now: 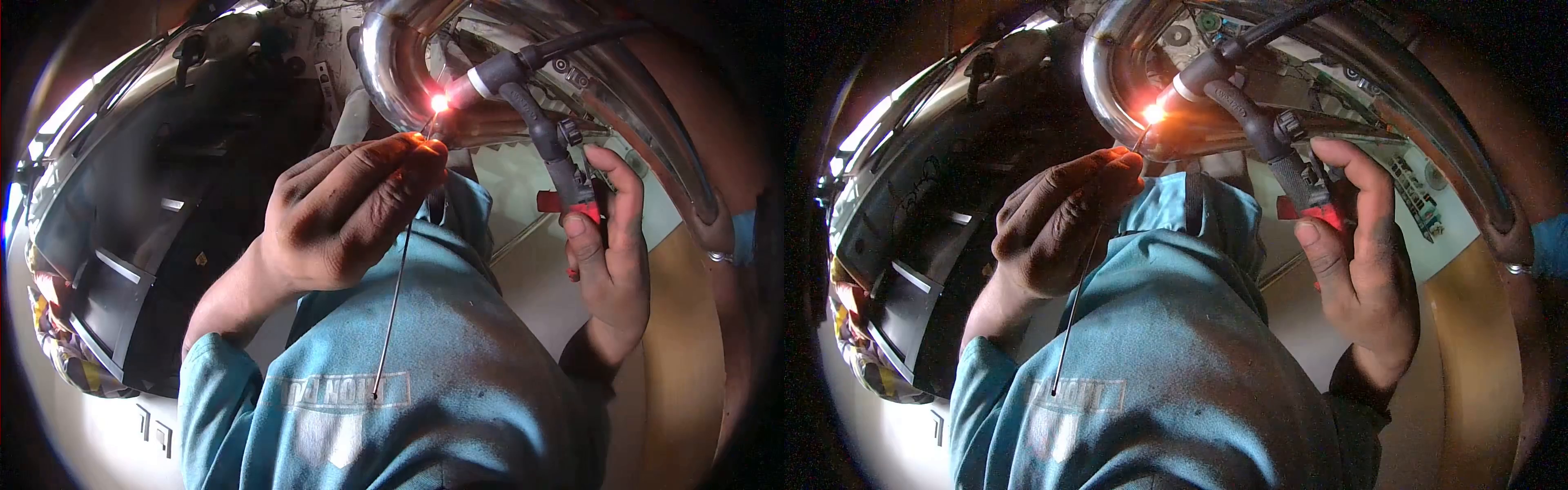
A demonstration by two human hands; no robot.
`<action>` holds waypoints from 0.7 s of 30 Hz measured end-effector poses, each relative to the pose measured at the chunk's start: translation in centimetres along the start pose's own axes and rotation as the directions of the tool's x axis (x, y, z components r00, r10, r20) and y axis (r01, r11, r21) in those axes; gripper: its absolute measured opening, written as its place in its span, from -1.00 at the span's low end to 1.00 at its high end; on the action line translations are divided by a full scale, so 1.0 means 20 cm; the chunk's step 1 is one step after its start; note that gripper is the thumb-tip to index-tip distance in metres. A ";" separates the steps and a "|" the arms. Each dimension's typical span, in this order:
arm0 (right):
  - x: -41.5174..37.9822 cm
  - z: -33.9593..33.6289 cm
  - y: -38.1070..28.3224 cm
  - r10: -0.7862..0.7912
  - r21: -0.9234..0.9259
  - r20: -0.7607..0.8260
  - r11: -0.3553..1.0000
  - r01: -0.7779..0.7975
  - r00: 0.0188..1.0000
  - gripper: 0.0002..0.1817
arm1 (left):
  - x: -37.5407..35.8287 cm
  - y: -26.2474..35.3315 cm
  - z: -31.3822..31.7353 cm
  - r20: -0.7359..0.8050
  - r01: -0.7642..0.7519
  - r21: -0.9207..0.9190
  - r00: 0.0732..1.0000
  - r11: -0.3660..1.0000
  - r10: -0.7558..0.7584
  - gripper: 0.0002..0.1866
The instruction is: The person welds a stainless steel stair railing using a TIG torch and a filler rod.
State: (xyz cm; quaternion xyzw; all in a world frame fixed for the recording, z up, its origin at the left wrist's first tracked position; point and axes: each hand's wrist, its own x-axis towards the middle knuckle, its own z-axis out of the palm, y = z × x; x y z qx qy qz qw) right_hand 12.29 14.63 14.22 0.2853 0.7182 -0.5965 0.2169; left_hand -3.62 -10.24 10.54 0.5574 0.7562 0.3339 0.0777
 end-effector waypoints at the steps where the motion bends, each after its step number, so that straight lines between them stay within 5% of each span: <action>1: 0.00 0.00 0.00 0.006 0.005 -0.001 1.000 -0.006 1.000 -0.43 | 0.00 0.00 0.00 -0.001 0.000 -0.003 1.000 1.000 0.000 -0.58; 9: 0.01 -0.01 -0.01 -0.009 -0.025 0.004 1.000 0.009 1.000 -0.43 | 0.04 0.04 -0.04 0.073 0.141 -0.044 0.988 0.989 -0.137 -0.69; 21: 0.01 0.00 0.00 -0.025 -0.035 -0.005 0.999 0.025 1.000 -0.43 | 0.00 0.01 0.00 0.003 0.049 -0.034 0.999 0.998 -0.049 -0.61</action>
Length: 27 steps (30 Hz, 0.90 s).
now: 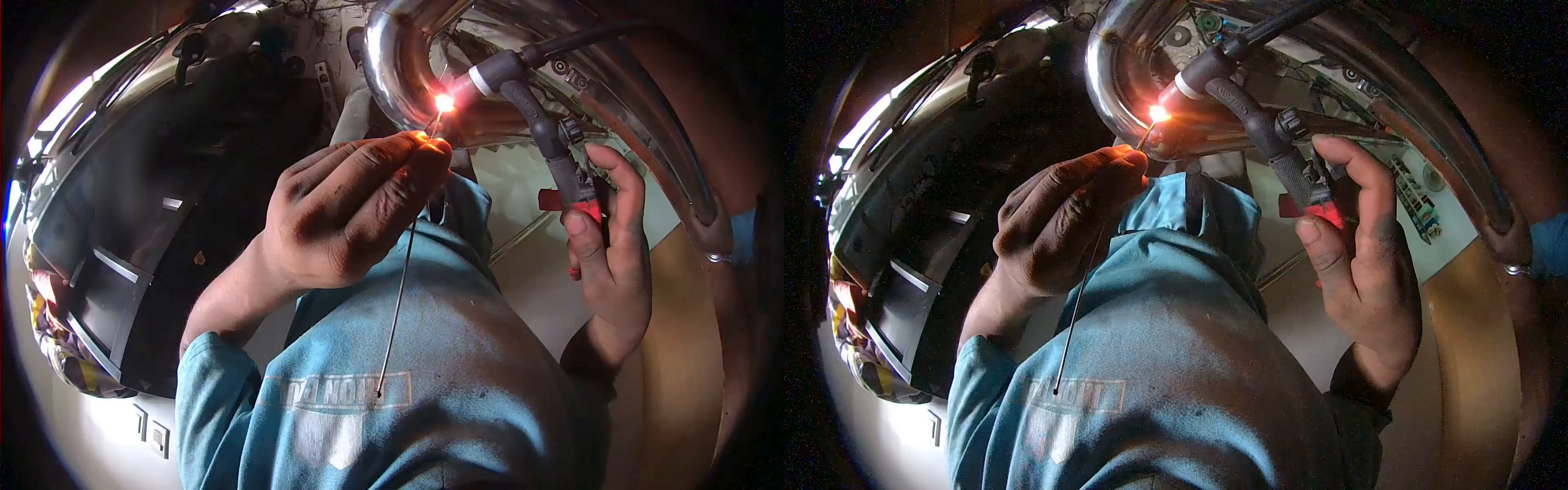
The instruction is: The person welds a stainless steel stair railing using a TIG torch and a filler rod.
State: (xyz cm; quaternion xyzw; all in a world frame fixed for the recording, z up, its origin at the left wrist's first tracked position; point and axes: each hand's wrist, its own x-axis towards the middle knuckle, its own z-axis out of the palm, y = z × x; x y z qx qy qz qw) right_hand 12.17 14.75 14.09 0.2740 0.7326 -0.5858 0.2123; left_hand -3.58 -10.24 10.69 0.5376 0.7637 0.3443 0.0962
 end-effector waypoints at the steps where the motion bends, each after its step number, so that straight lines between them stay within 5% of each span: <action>1: 0.00 0.00 0.00 -0.001 -0.003 0.002 1.000 0.001 1.000 -0.44 | 0.00 0.00 0.00 -0.007 -0.015 0.004 1.000 1.000 0.016 -0.58; 12: 0.00 0.00 -0.03 0.049 0.031 0.022 0.998 -0.050 0.999 -0.43 | 0.01 -0.02 0.00 -0.013 -0.044 0.010 0.999 0.999 0.045 -0.54; 19: 0.01 0.00 -0.02 0.006 0.035 0.016 0.999 -0.006 1.000 -0.44 | 0.03 0.02 -0.02 0.025 0.075 -0.018 0.997 0.997 -0.075 -0.70; 27: -0.03 0.01 -0.01 -0.003 -0.005 -0.012 1.000 0.003 1.000 -0.44 | -0.02 -0.02 0.01 -0.037 -0.061 0.026 0.997 0.998 0.061 -0.54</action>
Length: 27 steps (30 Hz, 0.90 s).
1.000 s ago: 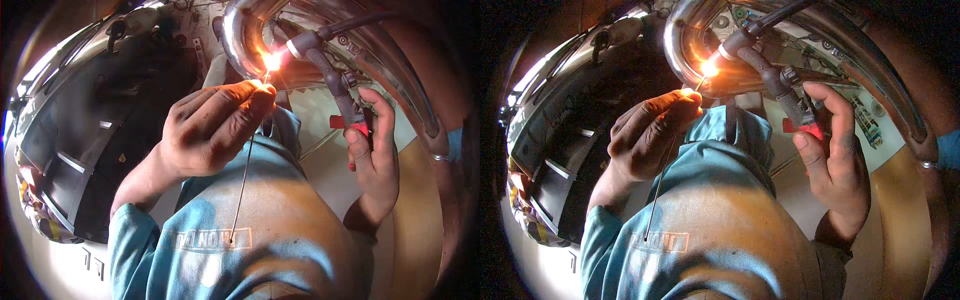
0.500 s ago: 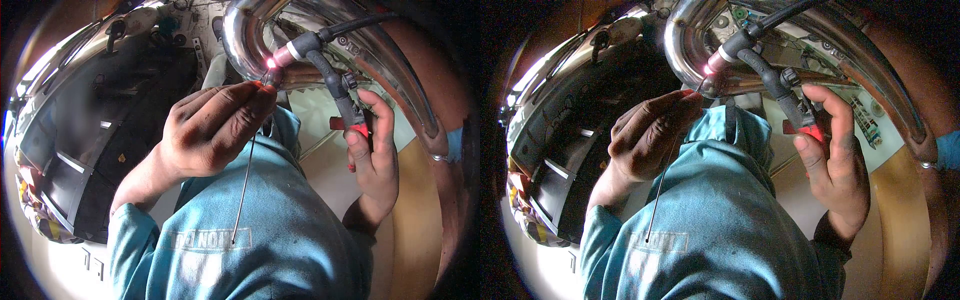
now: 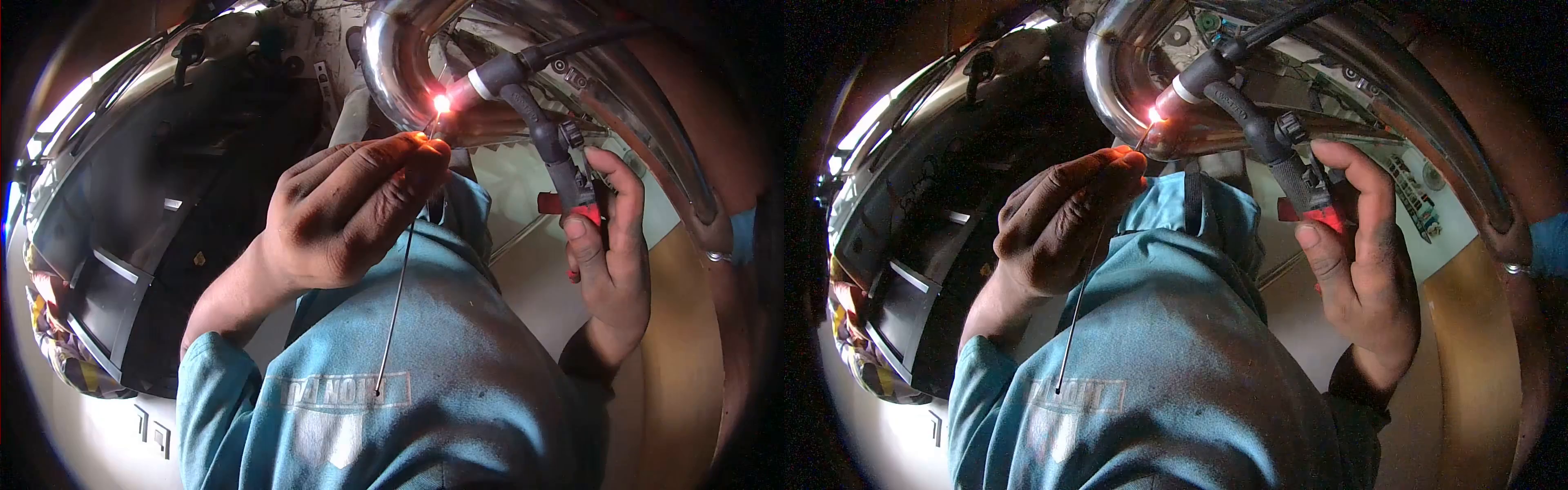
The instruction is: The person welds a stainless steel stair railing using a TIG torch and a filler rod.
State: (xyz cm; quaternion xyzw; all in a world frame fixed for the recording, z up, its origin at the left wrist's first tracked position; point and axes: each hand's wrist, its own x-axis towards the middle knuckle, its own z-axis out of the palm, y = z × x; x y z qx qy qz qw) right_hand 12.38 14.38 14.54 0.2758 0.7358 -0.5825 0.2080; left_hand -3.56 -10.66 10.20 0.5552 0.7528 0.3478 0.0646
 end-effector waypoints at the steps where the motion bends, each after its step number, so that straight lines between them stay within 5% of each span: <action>1: 0.00 0.00 0.00 -0.002 -0.008 -0.002 1.000 0.002 1.000 -0.44 | 0.00 0.00 0.00 -0.005 -0.003 0.008 1.000 1.000 0.003 -0.55; 6: 0.00 0.01 0.00 0.013 0.031 0.004 0.999 -0.014 1.000 -0.45 | 0.03 0.04 -0.03 0.052 0.111 -0.013 0.993 0.994 -0.110 -0.62; 9: 0.00 0.01 0.00 0.041 0.033 0.005 0.999 -0.041 0.999 -0.45 | 0.01 0.00 -0.02 0.039 0.003 0.002 0.999 1.000 -0.003 -0.55; 13: 0.00 -0.01 -0.06 0.172 0.002 0.029 0.985 -0.172 0.985 -0.46 | -0.04 0.01 -0.02 0.053 0.056 -0.052 0.997 0.997 -0.053 -0.50; 17: 0.00 0.01 0.00 0.005 0.094 0.008 0.996 -0.006 1.000 -0.47 | -0.01 0.00 0.01 0.016 -0.013 0.006 1.000 1.000 0.013 -0.54; 27: 0.00 0.00 0.00 0.025 0.000 0.003 1.000 -0.025 1.000 -0.44 | 0.01 0.01 0.02 -0.016 0.062 -0.030 0.998 0.998 -0.063 -0.56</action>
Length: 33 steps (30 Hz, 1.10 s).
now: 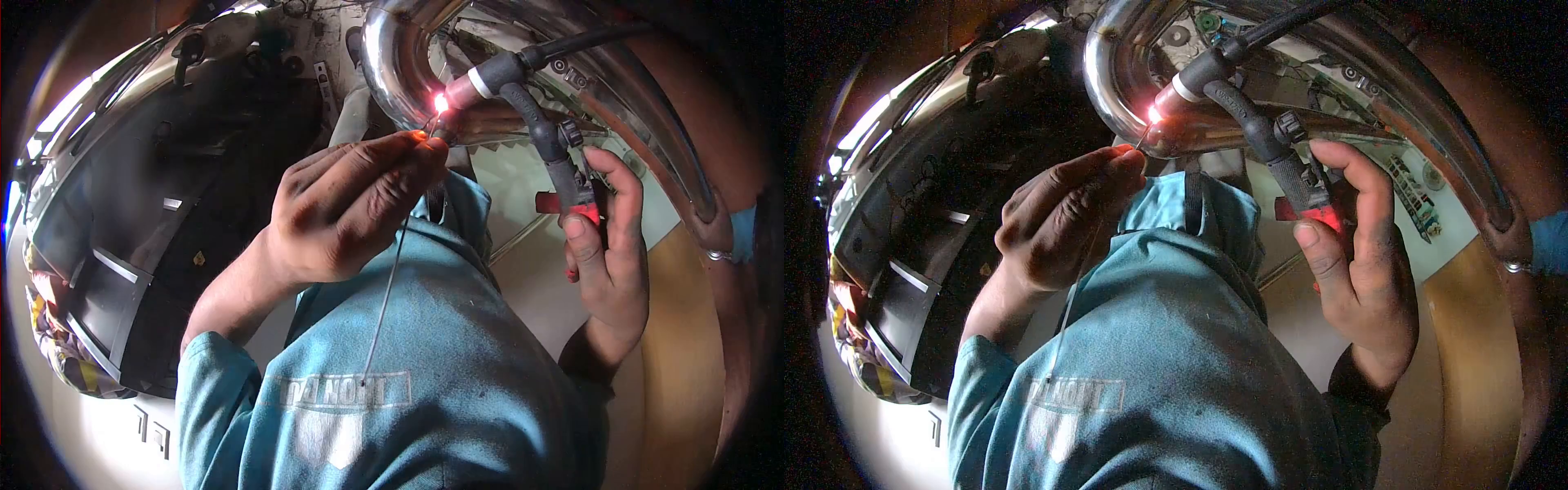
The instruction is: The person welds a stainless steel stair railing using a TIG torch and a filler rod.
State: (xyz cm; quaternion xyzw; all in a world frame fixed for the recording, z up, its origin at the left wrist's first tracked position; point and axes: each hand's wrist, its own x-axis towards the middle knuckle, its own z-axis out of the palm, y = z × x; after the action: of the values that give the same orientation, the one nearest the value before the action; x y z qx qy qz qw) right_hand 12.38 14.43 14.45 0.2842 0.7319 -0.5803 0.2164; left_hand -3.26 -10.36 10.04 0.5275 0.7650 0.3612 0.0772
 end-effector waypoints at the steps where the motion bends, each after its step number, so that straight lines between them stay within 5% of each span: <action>1: 0.00 0.00 0.00 0.004 0.002 0.000 1.000 -0.004 1.000 -0.44 | 0.01 0.00 -0.01 0.002 0.026 -0.023 1.000 0.999 -0.026 -0.55; 8: -0.01 0.03 0.03 0.015 0.053 -0.034 0.999 -0.013 0.999 -0.37 | 0.07 0.00 -0.06 0.034 0.268 -0.198 0.963 0.943 -0.267 -0.67; 12: -0.01 0.02 0.04 0.025 0.059 -0.037 0.998 -0.023 0.999 -0.38 | 0.07 0.02 -0.03 0.083 0.625 -0.512 0.719 0.589 -0.690 -0.81; 18: -0.01 0.03 0.02 -0.012 0.096 -0.016 0.995 0.013 1.000 -0.44 | 0.08 -0.03 -0.09 0.076 0.209 -0.134 0.977 0.969 -0.201 -0.75; 24: 0.00 0.03 0.04 -0.028 0.024 -0.027 0.999 0.029 0.999 -0.44 | 0.01 -0.05 -0.04 0.045 -0.080 -0.009 0.996 0.997 0.080 -0.68; 28: 0.00 0.03 0.03 0.003 0.050 -0.026 0.999 -0.001 1.000 -0.41 | 0.07 -0.05 -0.09 0.057 0.145 -0.129 0.989 0.981 -0.139 -0.72; 29: 0.00 0.04 0.04 0.013 0.042 -0.026 0.999 -0.012 1.000 -0.39 | 0.13 -0.02 -0.12 0.109 0.375 -0.139 0.925 0.916 -0.363 -0.80; 31: 0.00 0.04 0.04 0.025 0.065 -0.025 0.998 -0.023 0.999 -0.37 | 0.14 -0.06 -0.09 0.132 0.605 -0.465 0.770 0.647 -0.625 -0.86; 33: 0.00 0.06 0.03 0.029 0.118 -0.028 0.993 -0.025 0.999 -0.37 | 0.17 -0.09 -0.10 0.181 0.607 -0.526 0.764 0.596 -0.619 -0.86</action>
State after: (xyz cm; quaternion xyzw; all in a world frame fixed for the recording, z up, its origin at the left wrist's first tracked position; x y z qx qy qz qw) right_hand 12.72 13.43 13.86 0.3148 0.6956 -0.6153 0.1962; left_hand -7.15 -8.81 11.26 0.1824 0.7602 0.5238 0.3381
